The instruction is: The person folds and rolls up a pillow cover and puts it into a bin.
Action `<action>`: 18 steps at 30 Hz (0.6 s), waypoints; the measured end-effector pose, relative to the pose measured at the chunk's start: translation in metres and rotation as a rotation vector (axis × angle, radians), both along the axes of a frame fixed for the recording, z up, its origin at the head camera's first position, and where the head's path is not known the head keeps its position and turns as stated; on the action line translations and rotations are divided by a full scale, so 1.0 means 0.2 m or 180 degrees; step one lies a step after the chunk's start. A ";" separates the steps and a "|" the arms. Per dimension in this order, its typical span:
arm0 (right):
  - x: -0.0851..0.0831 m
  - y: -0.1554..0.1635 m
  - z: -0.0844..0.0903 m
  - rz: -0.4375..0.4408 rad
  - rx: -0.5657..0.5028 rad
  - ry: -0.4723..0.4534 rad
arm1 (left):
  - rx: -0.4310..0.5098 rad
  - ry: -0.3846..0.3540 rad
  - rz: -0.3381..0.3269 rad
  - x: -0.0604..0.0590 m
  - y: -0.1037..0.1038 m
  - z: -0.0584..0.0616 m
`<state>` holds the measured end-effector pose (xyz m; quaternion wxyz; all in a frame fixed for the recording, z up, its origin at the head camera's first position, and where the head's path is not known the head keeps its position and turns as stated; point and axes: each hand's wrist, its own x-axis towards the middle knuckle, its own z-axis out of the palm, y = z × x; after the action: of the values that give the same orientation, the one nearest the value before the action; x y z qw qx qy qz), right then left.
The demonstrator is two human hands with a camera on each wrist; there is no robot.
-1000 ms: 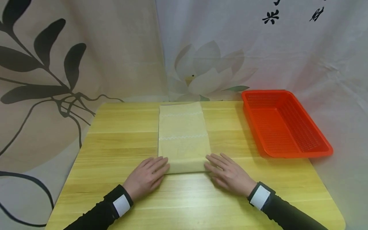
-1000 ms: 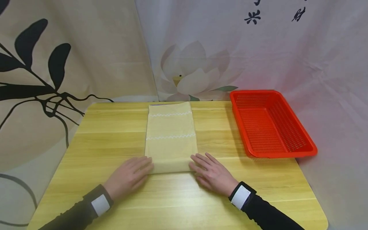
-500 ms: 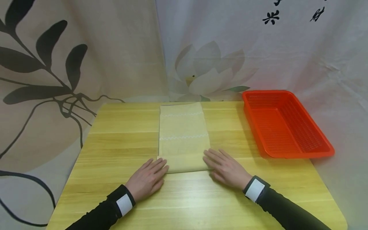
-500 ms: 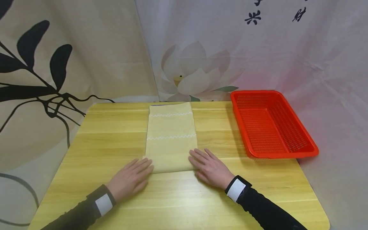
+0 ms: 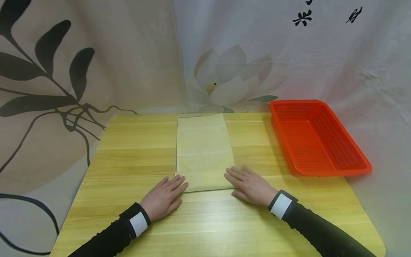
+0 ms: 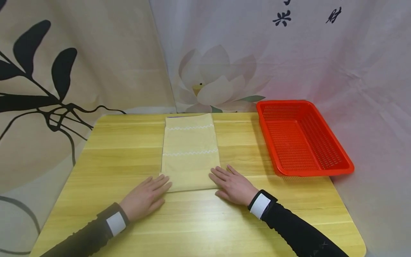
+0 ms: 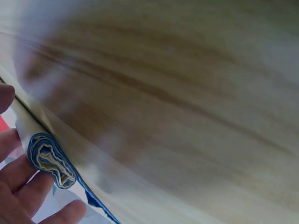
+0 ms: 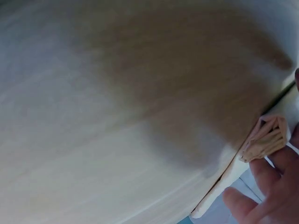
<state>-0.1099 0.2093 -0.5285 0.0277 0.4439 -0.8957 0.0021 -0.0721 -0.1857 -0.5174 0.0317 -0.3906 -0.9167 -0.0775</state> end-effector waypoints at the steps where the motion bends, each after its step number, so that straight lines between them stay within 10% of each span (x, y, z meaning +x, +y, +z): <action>1: 0.00 0.00 0.00 0.0003 0.0007 -0.0019 | -0.0014 -0.0019 -0.0001 0.00 0.00 0.00; 11: 0.00 -0.02 0.03 -0.0037 0.0145 -0.0063 | -0.0084 -0.0010 0.0011 -0.01 0.00 0.01; 18: 0.02 -0.04 0.05 -0.0081 0.0181 0.0023 | -0.0191 0.0406 -0.0005 -0.04 0.06 0.04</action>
<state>-0.1053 0.2013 -0.5180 0.0184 0.4331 -0.9008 -0.0253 -0.0793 -0.1735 -0.5091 0.0783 -0.3963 -0.9144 -0.0250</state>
